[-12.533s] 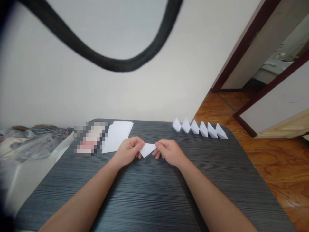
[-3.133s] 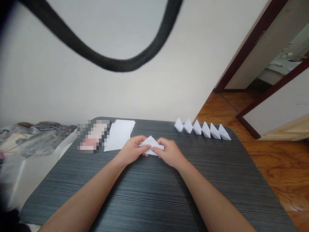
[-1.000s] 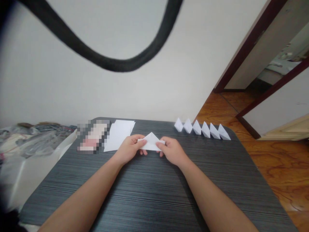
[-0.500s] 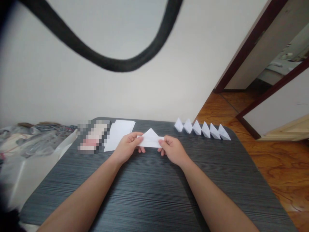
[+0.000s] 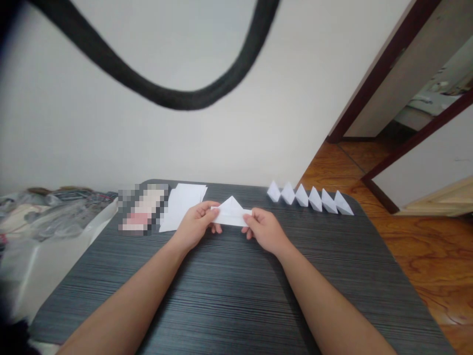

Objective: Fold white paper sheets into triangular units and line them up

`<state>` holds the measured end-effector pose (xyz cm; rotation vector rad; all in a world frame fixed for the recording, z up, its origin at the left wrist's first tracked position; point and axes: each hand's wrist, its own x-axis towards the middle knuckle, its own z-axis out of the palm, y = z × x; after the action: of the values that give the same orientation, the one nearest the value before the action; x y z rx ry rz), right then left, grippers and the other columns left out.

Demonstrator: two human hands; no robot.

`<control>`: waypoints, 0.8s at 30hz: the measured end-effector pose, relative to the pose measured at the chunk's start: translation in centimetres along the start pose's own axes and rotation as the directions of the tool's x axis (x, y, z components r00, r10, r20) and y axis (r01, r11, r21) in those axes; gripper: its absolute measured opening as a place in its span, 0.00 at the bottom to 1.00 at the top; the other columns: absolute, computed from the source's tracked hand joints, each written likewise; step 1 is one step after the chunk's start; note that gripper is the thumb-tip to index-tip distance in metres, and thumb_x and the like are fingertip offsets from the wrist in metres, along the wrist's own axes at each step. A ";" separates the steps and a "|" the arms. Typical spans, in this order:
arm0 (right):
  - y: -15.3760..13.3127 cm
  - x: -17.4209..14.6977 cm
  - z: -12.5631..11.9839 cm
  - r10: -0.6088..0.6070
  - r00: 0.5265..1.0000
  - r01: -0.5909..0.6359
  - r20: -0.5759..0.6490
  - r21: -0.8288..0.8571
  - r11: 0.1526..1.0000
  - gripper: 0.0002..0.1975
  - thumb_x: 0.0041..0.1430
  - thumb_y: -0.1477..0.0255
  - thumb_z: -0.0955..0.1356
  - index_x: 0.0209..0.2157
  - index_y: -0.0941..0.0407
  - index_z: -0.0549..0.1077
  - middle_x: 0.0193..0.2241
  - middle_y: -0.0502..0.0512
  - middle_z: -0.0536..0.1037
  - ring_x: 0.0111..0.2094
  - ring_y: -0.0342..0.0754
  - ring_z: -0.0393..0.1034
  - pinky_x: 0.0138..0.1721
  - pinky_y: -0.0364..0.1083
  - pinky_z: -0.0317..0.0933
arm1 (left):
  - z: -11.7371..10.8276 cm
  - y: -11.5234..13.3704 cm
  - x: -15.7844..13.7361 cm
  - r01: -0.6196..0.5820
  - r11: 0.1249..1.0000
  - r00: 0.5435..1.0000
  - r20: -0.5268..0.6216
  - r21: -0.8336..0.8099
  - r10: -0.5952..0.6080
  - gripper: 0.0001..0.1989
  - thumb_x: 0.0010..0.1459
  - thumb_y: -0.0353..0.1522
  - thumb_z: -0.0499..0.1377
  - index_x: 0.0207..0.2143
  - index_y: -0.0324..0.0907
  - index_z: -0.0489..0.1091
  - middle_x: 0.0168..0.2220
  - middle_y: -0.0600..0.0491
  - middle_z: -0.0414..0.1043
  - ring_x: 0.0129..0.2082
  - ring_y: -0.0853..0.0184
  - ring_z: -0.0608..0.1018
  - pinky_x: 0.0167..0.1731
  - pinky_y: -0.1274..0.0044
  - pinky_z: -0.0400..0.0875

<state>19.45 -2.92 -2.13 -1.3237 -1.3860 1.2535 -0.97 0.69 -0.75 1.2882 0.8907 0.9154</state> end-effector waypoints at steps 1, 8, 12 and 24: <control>-0.1 0.0 0.0 0.000 1.000 0.000 0.004 -0.001 1.000 0.14 0.58 0.62 0.64 0.24 0.57 0.66 0.18 0.49 0.73 0.16 0.40 0.64 0.20 0.39 0.55 | 0.0 0.0 0.0 -0.005 1.000 1.000 -0.006 0.005 0.005 0.17 0.56 0.39 0.55 0.41 0.35 0.65 0.17 0.54 0.71 0.16 0.71 0.72 0.18 0.82 0.62; 0.0 0.0 0.1 0.003 1.000 -0.003 -0.005 0.015 1.000 0.15 0.57 0.61 0.64 0.24 0.57 0.65 0.19 0.50 0.74 0.16 0.40 0.64 0.20 0.40 0.55 | 0.1 0.1 0.0 0.002 1.000 1.000 -0.002 -0.011 -0.002 0.17 0.56 0.40 0.55 0.42 0.35 0.64 0.17 0.54 0.70 0.16 0.71 0.72 0.17 0.82 0.62; -0.1 0.0 0.0 -0.010 1.000 0.009 0.028 0.014 1.000 0.14 0.56 0.61 0.65 0.25 0.57 0.65 0.20 0.50 0.74 0.17 0.40 0.65 0.20 0.40 0.56 | 0.1 -0.2 0.0 -0.001 1.000 1.000 -0.008 -0.001 0.001 0.18 0.55 0.39 0.56 0.43 0.37 0.63 0.18 0.56 0.69 0.16 0.73 0.71 0.17 0.83 0.62; -0.5 0.0 0.5 -0.173 0.985 0.173 0.007 0.044 0.984 0.15 0.58 0.69 0.64 0.47 0.51 0.68 0.46 0.55 0.72 0.32 0.44 0.69 0.29 0.43 0.63 | 0.4 0.0 -0.5 0.002 0.994 0.995 0.102 0.107 -0.013 0.16 0.55 0.34 0.55 0.46 0.42 0.61 0.27 0.56 0.66 0.20 0.76 0.68 0.19 0.82 0.63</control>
<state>18.86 -2.93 -1.70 -1.1423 -1.4403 1.1684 -0.83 0.12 -0.66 1.4098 0.8727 0.7970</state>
